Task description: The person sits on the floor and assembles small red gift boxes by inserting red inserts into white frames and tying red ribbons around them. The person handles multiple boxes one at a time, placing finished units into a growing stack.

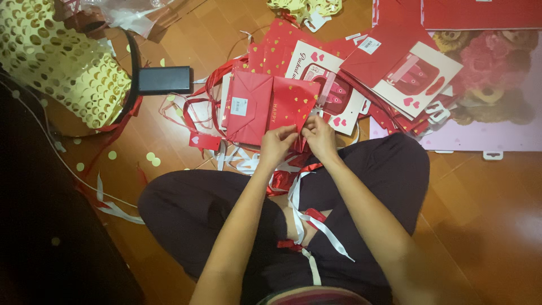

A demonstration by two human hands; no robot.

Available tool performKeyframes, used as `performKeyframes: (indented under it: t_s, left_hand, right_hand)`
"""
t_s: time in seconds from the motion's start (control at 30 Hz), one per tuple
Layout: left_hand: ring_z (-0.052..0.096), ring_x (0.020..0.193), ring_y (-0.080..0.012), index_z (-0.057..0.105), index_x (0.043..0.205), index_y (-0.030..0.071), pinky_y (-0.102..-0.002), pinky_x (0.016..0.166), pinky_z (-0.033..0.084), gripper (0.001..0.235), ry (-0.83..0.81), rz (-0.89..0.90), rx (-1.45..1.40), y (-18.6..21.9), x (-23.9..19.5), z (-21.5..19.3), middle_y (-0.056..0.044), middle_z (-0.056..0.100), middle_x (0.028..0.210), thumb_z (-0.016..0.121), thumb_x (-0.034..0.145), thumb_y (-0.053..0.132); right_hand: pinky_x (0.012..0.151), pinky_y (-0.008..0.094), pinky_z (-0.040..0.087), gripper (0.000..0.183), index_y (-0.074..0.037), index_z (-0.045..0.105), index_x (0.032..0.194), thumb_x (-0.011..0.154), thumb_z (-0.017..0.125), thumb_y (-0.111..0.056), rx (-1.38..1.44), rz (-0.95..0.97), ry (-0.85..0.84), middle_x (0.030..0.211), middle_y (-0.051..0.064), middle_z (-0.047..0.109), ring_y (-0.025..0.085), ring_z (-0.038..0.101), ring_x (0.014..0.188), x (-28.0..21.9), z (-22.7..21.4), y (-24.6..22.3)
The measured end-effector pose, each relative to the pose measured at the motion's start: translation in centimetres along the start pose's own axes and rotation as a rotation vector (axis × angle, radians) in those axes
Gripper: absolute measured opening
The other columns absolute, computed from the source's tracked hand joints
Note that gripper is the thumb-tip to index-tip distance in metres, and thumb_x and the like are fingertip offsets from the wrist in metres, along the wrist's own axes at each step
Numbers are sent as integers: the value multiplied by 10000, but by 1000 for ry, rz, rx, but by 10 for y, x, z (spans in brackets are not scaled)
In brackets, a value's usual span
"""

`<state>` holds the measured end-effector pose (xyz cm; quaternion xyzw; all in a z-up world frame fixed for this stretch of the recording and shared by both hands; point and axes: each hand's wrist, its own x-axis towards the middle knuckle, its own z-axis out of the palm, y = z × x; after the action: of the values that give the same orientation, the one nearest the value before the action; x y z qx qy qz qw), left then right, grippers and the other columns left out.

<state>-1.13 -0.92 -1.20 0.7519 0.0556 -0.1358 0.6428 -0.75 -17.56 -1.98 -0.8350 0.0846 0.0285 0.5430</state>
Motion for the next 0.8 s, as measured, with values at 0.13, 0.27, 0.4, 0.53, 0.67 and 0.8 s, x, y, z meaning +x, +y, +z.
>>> performKeyframes:
  t_s: [0.13, 0.27, 0.4, 0.53, 0.67, 0.8]
  left_hand:
    - [711, 811, -102, 759, 1128, 21, -268, 727, 558, 265, 56, 0, -68, -10, 7, 3, -85, 792, 923, 756, 902, 160]
    - [687, 758, -90, 782, 1026, 14, -259, 686, 536, 192, 152, 27, -65, -15, 12, 7, -66, 789, 874, 781, 898, 156]
    - [705, 742, -73, 770, 975, 18, -248, 695, 543, 155, 244, 31, 19, -12, 12, 12, -34, 779, 832, 779, 895, 150]
    - [653, 674, -114, 740, 1003, 25, -284, 635, 523, 135, 171, -10, -3, -3, 9, 8, -50, 738, 785, 712, 935, 137]
    - [667, 945, -117, 717, 1082, 32, -278, 856, 547, 135, 238, 236, -327, 28, 16, -13, -91, 734, 1038, 684, 1029, 151]
    - [720, 1045, -213, 614, 1104, 65, -365, 926, 585, 119, 68, 175, -793, 62, 17, -57, -131, 744, 1121, 641, 1029, 154]
  right_hand:
    - [647, 293, 534, 315, -8, 571, 1181, 889, 687, -4, 37, -49, 30, 825, 62, 715, 113, 653, 684, -4, 1, -13]
    - [656, 274, 521, 399, -17, 524, 1280, 904, 656, -5, 140, -7, -2, 838, 73, 719, 108, 657, 691, -11, -4, -38]
    - [847, 353, 489, 461, -55, 489, 1367, 956, 659, -175, -51, -288, 157, 981, 73, 691, 183, 636, 904, -14, -9, -49]
    - [981, 460, 367, 254, -126, 728, 1160, 955, 700, -274, -464, -442, 105, 1025, 93, 678, 290, 549, 1056, -16, -3, -35]
    - [990, 466, 357, 174, -112, 739, 1038, 930, 709, -244, -395, -321, 87, 1014, 47, 705, 282, 568, 1072, -4, -3, -13]
    - [1009, 463, 373, 168, -135, 750, 1034, 896, 732, -229, -397, -253, 33, 981, 40, 712, 278, 590, 1052, -5, -3, -4]
